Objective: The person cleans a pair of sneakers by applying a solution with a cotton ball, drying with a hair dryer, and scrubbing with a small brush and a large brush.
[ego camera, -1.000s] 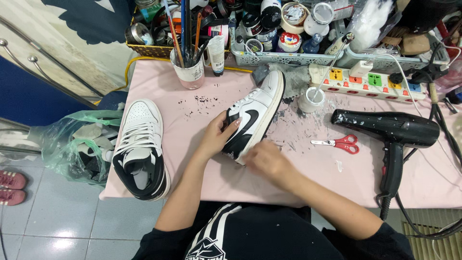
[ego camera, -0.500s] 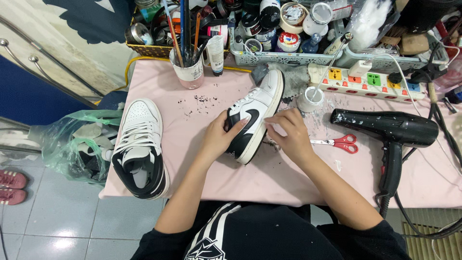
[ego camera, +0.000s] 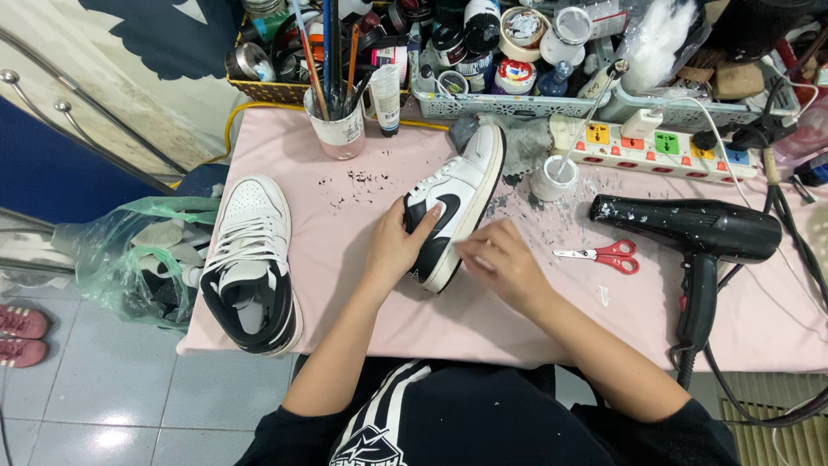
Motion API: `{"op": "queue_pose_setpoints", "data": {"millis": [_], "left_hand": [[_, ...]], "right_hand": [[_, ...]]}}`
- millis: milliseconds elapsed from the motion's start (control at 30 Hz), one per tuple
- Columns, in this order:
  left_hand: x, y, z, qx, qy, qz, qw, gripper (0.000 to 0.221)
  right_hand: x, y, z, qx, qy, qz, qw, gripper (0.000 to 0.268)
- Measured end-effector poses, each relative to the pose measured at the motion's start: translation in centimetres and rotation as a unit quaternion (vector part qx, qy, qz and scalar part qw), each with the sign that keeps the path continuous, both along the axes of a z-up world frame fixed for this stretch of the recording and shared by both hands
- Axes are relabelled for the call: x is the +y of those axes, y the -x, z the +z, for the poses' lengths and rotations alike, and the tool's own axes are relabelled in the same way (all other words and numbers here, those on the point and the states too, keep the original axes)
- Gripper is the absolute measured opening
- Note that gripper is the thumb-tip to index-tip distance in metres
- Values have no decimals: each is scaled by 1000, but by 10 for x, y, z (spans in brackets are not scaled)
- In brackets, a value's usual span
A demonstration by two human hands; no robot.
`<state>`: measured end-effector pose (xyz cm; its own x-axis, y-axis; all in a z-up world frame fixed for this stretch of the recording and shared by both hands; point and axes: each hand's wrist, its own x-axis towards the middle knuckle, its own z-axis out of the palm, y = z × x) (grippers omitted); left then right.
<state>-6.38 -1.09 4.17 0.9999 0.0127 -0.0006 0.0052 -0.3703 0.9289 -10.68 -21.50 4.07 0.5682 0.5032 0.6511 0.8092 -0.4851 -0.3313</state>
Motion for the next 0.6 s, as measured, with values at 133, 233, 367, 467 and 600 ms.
{"op": "queue_pose_setpoints", "data": {"millis": [133,233,367,467,600], "left_hand": [[-6,0,-1,-55,9,-4,998,49],[-9,0,-3,-67,-9,-15,998,50],[-11,-4,-4,-58,-10,-27,998,49],[-10,-5,-4,-48,-3,-39,998,46],[-2,-1,-3,-74,54,-76,993,37]], "right_hand": [[6,8,4,-24,24,52,998,27],[5,14,6,-61,69,91,992,30],[-4,13,4,-44,5,1,999,21],[-8,13,-4,-74,71,109,989,23],[-21,-6,-11,-85,21,39,995,19]]}}
